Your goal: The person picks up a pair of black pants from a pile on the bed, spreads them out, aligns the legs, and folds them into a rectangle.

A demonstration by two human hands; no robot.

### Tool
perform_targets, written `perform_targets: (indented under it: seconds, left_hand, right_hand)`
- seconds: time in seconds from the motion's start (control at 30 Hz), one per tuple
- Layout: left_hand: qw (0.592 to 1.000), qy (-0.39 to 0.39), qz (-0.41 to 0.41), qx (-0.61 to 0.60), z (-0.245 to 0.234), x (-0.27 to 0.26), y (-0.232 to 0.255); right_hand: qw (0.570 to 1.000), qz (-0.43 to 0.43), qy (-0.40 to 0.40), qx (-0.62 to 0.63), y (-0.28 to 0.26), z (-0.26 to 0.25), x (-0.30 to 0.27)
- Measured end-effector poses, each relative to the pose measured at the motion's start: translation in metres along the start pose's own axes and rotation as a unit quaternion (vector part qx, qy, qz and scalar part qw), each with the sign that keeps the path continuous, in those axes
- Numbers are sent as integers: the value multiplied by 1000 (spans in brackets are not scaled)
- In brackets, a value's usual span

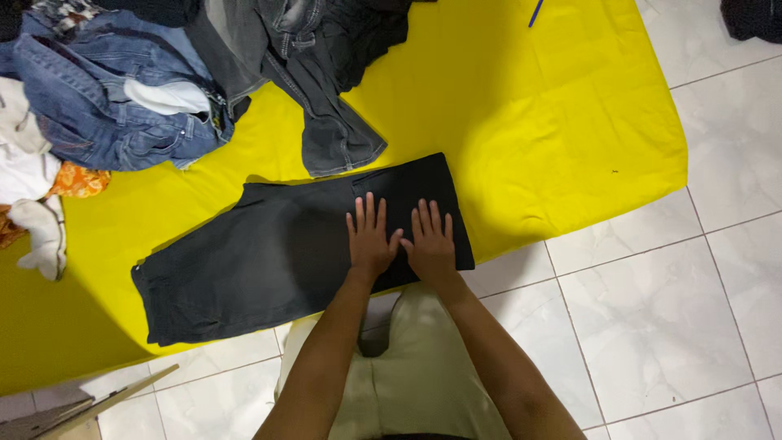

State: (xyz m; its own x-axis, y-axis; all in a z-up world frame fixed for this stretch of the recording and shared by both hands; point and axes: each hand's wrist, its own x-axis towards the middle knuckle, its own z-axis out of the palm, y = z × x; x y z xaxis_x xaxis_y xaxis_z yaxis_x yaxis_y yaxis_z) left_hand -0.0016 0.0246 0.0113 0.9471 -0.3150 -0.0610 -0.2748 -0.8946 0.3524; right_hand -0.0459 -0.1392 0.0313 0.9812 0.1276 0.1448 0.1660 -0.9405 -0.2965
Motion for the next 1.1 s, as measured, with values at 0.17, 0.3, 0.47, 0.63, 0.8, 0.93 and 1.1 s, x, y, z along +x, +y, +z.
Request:
perform_targets:
  seconds: [0.17,0.3,0.47,0.63,0.8,0.93,1.1]
  left_hand:
    - [1000,-13,-6,-18,-4,1,1]
    - [998,-54,-29,-14,-11,9,4]
    - [998,-48,-30,-22,-21,8,8]
    - [998,-46,-28,-22,-19,10,5]
    - [1000,1,-2,-17,-6,6,0]
    - [999,18,1,-36,0,1,-3]
    - [995,83,26,-45,14,-5,-8]
  right_hand:
    - [996,77,6,-43,24,23,55]
    - [991,98,17,-91,39,35,98]
    - [990,90,25,-104,43,36,108]
    - [994,92,0,-53,34,16,67]
    - [992,108,-38,-53,16,-8,-7]
    - [971,171,-154,-69,5,-19,-48]
    - [948,192,-236,-97,3,-17,-41]
